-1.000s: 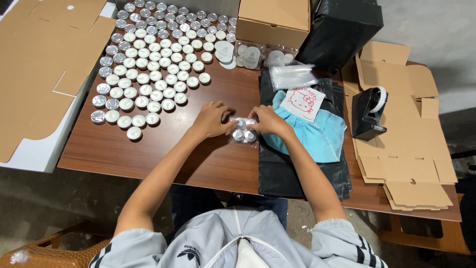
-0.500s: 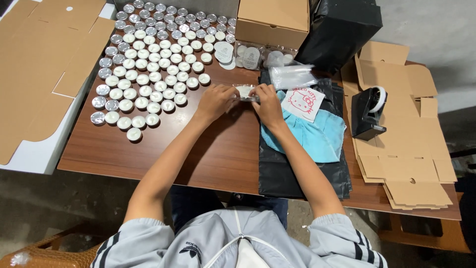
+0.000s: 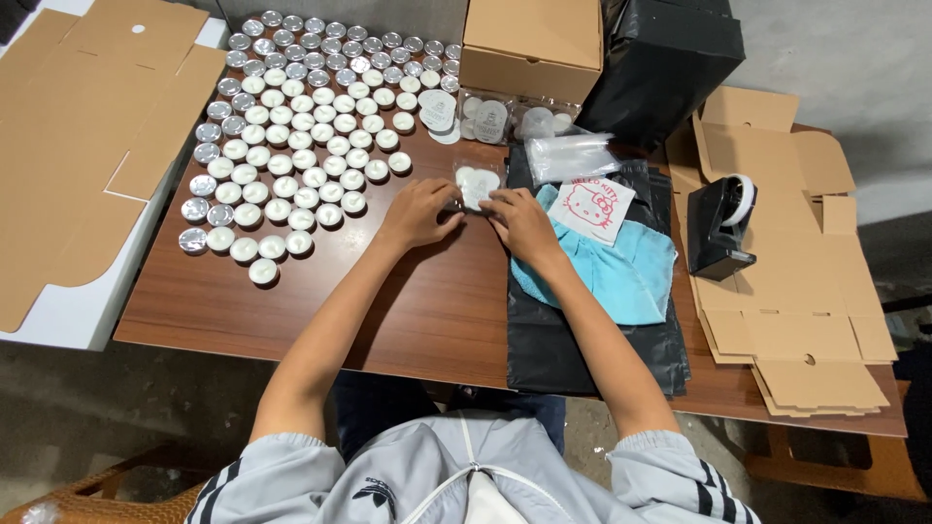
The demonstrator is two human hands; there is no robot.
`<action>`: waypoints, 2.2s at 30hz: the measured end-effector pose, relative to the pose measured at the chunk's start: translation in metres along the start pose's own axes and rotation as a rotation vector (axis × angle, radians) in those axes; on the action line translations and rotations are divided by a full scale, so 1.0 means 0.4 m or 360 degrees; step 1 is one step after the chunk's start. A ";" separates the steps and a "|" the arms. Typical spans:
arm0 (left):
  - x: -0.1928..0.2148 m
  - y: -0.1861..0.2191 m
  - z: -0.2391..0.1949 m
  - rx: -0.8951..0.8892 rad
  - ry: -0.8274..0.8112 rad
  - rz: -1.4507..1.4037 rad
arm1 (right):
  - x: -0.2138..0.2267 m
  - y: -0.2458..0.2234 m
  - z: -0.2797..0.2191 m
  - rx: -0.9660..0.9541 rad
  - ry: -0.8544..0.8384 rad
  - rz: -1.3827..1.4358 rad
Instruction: The person is picking up small tealight candles from a table and placing them into small plastic bags as part of a packaging process.
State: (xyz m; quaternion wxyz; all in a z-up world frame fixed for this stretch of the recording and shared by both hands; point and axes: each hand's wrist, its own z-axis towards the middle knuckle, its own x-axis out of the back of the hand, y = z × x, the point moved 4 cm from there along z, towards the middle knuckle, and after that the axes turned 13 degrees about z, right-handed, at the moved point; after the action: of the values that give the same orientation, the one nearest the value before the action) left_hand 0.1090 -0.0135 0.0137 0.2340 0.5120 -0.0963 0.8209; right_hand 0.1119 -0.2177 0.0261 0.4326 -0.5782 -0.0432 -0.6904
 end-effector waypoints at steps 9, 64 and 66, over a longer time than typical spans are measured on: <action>0.029 -0.157 0.001 0.0288 0.0271 0.0605 | 0.051 -0.020 -0.063 -0.0004 0.0002 0.0048; -0.020 0.325 -0.017 -0.0359 -0.0205 -0.0158 | 0.159 0.083 -0.299 -0.0295 0.0184 0.0351; -0.015 0.325 -0.016 -0.0344 -0.0247 -0.0163 | 0.194 0.068 -0.301 -0.0271 -0.0005 0.0518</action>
State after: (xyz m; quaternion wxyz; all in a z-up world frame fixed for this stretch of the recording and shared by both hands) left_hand 0.0433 -0.1260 0.0160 0.3213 0.5499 -0.1756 0.7507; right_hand 0.0411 -0.3445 0.0396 0.4880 -0.6132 0.1089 -0.6116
